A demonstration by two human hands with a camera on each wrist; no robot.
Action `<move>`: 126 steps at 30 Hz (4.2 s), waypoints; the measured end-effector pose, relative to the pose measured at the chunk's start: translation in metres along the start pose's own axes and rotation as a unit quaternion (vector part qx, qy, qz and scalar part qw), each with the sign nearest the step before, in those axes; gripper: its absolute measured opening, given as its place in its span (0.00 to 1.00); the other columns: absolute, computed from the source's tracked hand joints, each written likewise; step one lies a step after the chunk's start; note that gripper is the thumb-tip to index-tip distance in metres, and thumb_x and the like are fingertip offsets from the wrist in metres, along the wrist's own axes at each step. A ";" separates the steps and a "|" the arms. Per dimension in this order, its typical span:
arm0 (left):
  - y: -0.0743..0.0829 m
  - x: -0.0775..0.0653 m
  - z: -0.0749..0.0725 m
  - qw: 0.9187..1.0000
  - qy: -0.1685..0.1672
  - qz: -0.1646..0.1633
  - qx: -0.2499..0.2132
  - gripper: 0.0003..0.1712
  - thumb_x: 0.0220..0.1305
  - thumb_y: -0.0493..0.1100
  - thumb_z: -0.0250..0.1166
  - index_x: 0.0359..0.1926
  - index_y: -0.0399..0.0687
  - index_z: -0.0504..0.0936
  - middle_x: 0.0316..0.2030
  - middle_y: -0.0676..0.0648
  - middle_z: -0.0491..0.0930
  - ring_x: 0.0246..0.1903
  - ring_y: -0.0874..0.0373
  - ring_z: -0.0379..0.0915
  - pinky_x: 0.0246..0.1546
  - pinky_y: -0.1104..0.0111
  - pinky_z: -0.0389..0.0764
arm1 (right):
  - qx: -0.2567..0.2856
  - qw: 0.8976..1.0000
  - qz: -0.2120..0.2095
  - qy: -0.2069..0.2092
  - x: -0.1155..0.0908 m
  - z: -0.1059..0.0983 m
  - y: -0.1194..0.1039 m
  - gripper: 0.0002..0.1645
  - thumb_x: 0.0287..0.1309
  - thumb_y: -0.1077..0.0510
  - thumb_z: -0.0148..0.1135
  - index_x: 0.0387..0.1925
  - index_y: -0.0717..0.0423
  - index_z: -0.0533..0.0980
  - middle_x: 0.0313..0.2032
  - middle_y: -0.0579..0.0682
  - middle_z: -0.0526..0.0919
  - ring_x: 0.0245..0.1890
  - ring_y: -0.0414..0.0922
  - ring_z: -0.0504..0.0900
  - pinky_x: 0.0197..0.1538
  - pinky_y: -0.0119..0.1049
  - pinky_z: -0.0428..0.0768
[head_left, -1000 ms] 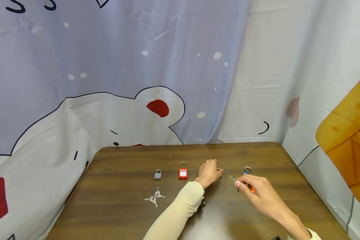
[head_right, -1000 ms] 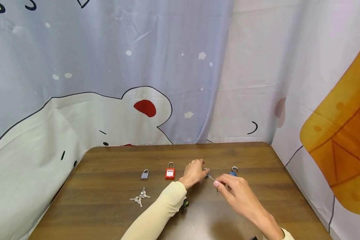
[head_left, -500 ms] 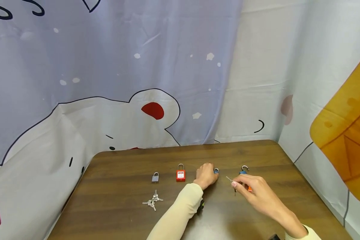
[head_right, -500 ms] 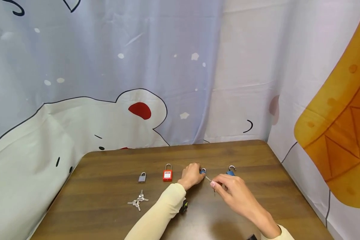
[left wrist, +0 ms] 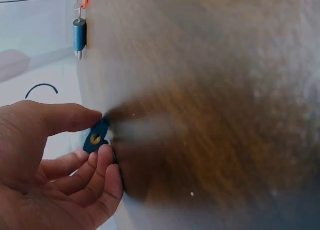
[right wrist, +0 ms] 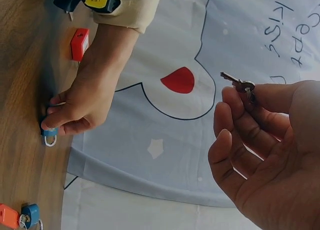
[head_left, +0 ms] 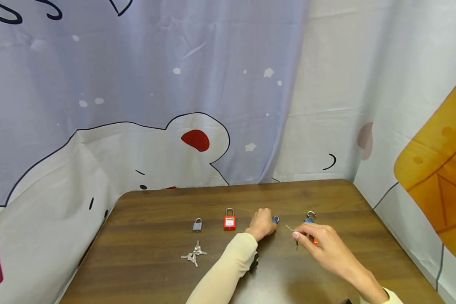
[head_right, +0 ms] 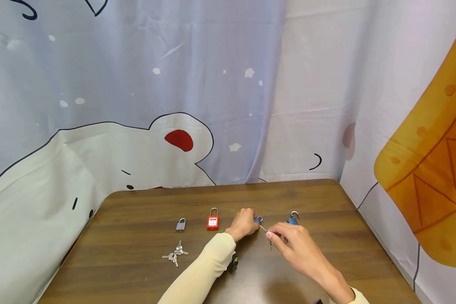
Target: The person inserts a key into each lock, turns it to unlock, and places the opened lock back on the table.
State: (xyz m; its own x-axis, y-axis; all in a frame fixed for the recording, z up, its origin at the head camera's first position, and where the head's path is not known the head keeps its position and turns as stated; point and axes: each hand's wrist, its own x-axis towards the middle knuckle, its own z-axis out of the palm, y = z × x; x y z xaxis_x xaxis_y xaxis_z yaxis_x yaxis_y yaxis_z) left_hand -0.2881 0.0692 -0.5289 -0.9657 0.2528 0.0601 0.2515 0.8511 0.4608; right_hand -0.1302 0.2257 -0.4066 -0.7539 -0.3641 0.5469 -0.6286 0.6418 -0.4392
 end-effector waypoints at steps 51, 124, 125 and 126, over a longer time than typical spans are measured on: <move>0.003 -0.077 -0.127 0.934 0.200 0.139 -0.262 0.06 0.50 0.36 0.71 0.32 0.45 0.84 0.27 0.49 0.84 0.25 0.64 0.78 0.28 0.78 0.79 | 0.041 0.998 -0.032 0.022 0.026 -0.009 -0.028 0.16 0.63 0.63 0.62 0.32 0.33 0.77 0.27 0.30 0.79 0.26 0.29 0.71 0.29 0.24 0.70; 0.023 -0.162 -0.163 0.620 0.086 0.037 -0.779 0.08 0.65 0.32 0.58 0.36 0.50 0.77 0.35 0.55 0.77 0.37 0.63 0.75 0.46 0.72 0.77 | 0.134 0.986 -0.065 0.076 0.053 0.049 -0.071 0.11 0.63 0.65 0.61 0.32 0.45 0.81 0.26 0.36 0.79 0.26 0.30 0.72 0.30 0.22 0.71; 0.023 -0.162 -0.162 0.620 0.089 0.036 -0.779 0.08 0.65 0.32 0.58 0.35 0.50 0.77 0.35 0.56 0.77 0.37 0.63 0.75 0.46 0.72 0.77 | 0.135 0.986 -0.066 0.077 0.053 0.049 -0.071 0.11 0.63 0.65 0.61 0.32 0.45 0.81 0.26 0.36 0.79 0.26 0.30 0.72 0.30 0.22 0.71; 0.022 -0.162 -0.162 0.621 0.091 0.034 -0.778 0.08 0.65 0.32 0.58 0.35 0.50 0.77 0.35 0.56 0.77 0.37 0.63 0.75 0.46 0.72 0.77 | 0.135 0.986 -0.066 0.077 0.053 0.049 -0.072 0.11 0.63 0.65 0.61 0.32 0.45 0.81 0.26 0.36 0.78 0.26 0.30 0.72 0.30 0.22 0.71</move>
State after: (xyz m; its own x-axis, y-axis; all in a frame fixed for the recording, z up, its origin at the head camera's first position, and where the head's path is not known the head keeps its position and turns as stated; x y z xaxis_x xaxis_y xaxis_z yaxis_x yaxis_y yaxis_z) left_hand -0.1365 -0.0273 -0.3848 -0.9832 0.0868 0.1603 0.0617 -0.6691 0.7406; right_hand -0.1345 0.1272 -0.3816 -0.6375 -0.3125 0.7042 -0.7627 0.3851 -0.5196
